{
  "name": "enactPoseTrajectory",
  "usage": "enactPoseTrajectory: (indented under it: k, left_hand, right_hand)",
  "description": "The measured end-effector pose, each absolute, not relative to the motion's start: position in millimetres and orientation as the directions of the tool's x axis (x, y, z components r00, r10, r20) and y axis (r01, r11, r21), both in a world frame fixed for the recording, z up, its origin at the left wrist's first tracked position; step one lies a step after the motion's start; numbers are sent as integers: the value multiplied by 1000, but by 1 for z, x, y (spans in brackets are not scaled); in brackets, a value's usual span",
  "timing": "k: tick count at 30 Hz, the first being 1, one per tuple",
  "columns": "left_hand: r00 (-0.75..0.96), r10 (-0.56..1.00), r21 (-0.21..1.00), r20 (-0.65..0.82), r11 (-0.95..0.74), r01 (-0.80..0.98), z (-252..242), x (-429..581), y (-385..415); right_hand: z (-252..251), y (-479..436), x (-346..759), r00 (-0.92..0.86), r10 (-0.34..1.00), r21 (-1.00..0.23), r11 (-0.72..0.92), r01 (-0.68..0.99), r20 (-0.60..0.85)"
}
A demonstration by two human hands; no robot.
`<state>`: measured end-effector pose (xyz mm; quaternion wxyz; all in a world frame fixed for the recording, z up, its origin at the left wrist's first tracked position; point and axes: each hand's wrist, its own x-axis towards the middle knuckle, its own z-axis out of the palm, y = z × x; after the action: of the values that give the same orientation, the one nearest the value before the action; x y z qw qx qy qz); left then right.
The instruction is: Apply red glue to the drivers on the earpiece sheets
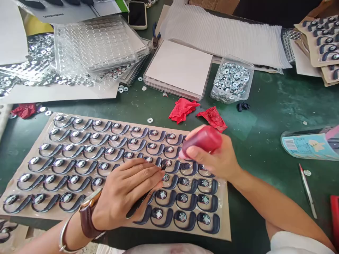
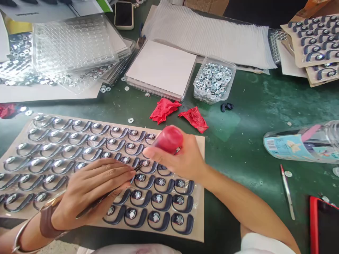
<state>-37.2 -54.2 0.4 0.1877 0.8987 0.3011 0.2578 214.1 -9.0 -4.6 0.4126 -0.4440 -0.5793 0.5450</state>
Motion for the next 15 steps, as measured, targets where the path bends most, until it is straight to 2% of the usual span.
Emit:
enactPoseTrajectory:
  k: [2, 5, 10, 15]
  left_hand:
    - [701, 605, 423, 377, -786, 451, 1, -39, -64]
    - [719, 577, 362, 387, -813, 456, 2, -41, -84]
    - [721, 568, 330, 398, -821, 465, -2, -39, -102]
    - [709, 578, 324, 403, -815, 481, -12, -38, -107]
  right_hand:
    - [2, -13, 220, -301, 952, -998, -59, 16, -61]
    - [-1, -27, 216, -295, 952, -997, -80, 4, -78]
    - [-22, -49, 193, -230, 972, -993, 65, 102, 40]
    - [-36, -52, 185, -248, 957, -960, 202, 195, 151]
